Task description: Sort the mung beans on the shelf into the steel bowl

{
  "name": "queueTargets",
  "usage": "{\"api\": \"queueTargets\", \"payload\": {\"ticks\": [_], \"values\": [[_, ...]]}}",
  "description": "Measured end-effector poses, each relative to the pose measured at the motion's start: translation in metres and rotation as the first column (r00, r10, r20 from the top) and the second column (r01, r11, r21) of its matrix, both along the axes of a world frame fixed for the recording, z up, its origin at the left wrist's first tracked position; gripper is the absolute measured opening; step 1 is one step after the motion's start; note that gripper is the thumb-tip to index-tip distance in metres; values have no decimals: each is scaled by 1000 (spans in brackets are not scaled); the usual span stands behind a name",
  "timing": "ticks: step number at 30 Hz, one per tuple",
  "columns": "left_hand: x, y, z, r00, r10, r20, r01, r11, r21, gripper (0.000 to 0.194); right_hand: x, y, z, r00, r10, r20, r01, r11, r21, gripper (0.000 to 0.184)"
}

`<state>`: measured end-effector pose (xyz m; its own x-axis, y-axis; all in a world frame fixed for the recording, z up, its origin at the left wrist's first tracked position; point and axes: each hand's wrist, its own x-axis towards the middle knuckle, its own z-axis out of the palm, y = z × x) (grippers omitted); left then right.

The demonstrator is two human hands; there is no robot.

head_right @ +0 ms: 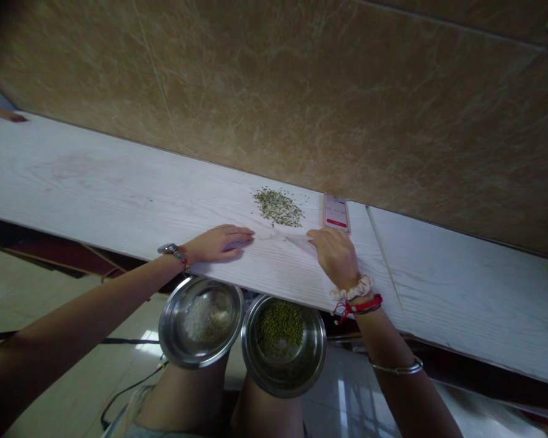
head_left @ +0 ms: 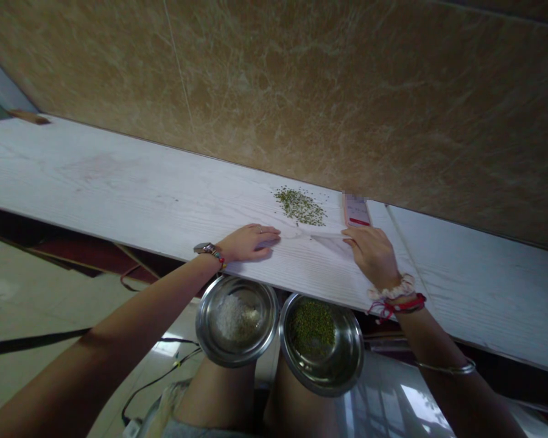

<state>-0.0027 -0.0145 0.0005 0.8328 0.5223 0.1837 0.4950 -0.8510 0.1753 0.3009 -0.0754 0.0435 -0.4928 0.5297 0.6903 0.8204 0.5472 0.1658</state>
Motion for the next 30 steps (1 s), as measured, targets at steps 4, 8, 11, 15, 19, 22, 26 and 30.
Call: {"api": "queueTargets", "payload": {"ticks": [4,8,11,15,19,22,26,30], "values": [[0,0,0,1000,9,-9,-9,1000,12,36,5,-5,2,999,-10,42,9,1000,10,15],[0,0,0,1000,13,-19,-12,1000,13,38,4,-7,3,994,30,102,-32,999,21,16],[1,0,1,1000,15,-16,-15,1000,11,38,1,-6,3,993,18,119,-21,999,26,18],[1,-1,1,1000,13,-6,-13,1000,6,37,-2,-3,4,994,11,106,-13,1000,19,17],[1,-1,2,1000,9,-11,-9,1000,9,37,-4,-2,7,992,48,114,-55,997,62,14],[0,-1,2,1000,6,-17,-6,1000,9,38,-5,-1,7,987,46,155,-59,995,81,13],[0,-1,2,1000,1,-17,-1,1000,2,39,-8,5,5,987,44,156,-55,996,69,15],[1,0,2,1000,3,-20,-3,1000,9,39,-9,12,4,992,24,126,-34,997,75,16]]}}
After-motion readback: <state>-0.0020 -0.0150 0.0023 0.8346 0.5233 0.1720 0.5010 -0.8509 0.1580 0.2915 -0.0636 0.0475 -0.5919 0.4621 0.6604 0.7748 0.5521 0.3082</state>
